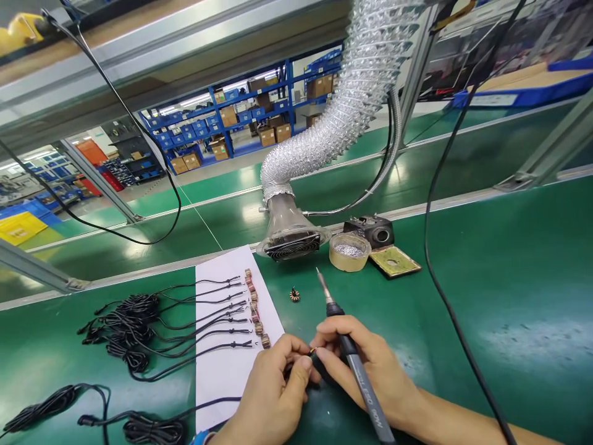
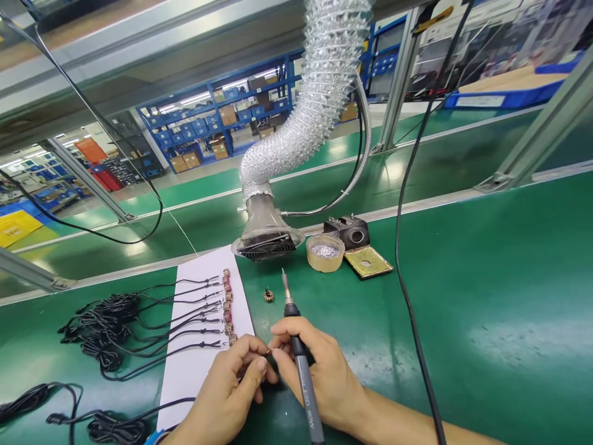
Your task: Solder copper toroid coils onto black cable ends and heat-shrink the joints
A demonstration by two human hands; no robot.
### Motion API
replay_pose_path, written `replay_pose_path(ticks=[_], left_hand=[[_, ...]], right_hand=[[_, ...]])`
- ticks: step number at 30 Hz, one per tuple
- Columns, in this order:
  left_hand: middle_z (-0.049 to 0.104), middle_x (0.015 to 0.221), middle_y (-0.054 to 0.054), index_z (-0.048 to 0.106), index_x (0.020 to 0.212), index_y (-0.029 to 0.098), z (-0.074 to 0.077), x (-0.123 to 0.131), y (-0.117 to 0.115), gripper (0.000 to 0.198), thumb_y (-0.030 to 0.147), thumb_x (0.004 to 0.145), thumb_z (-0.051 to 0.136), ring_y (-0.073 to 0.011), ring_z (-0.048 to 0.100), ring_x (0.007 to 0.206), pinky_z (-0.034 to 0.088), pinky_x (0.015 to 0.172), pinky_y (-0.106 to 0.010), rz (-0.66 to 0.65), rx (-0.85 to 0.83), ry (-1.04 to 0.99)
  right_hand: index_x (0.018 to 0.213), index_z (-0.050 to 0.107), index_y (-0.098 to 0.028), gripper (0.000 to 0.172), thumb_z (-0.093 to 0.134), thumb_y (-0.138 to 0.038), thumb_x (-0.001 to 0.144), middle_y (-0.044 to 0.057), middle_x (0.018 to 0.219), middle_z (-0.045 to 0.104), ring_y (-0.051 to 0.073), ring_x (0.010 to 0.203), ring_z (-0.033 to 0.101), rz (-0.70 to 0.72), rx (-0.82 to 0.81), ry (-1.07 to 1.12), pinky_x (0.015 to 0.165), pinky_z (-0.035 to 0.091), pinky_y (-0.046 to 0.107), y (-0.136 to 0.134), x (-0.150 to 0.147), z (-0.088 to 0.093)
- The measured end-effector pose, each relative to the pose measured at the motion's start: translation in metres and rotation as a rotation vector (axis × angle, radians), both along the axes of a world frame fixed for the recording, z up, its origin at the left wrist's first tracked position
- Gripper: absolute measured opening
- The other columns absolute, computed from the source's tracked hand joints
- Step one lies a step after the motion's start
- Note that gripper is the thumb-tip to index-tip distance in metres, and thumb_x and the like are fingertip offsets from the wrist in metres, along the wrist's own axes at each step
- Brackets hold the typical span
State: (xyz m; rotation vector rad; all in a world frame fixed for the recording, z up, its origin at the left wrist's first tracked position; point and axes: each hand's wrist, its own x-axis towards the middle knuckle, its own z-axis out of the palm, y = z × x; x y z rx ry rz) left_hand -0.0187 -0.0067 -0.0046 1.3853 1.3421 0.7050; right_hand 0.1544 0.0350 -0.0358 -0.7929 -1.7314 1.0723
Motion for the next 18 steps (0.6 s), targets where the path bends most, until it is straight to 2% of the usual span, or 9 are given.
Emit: replay_pose_path(ticks=[8,18], left_hand=[[0.057,0.075,0.000,0.054,0.090,0.018,-0.0080,-0.0008,0.0004,0.017,0.034,0.091,0.050,-0.0110,0.051,0.065,0.039,0.059,-0.022,0.054,0.111,0.035],[0.056,0.072,0.000,0.056,0.087,0.018,-0.0029,0.0007,-0.0005,0.015,0.031,0.090,0.050,-0.0113,0.048,0.064,0.036,0.060,-0.022,0.050,0.161,0.120]], right_hand=[[0.111,0.044,-0.028,0.027,0.051,-0.015,0.090,-0.003,0.087,0.060,0.007,0.071,0.059,0.049,-0.050,-0.001,0.067,0.052,0.016,-0.0016,0.0002,0.0055],[0.110,0.043,-0.027,0.029,0.050,-0.013,0.086,-0.003,0.084,0.058,0.008,0.072,0.057,0.092,-0.141,0.031,0.067,0.050,0.018,-0.0009,-0.0001,0.0059]])
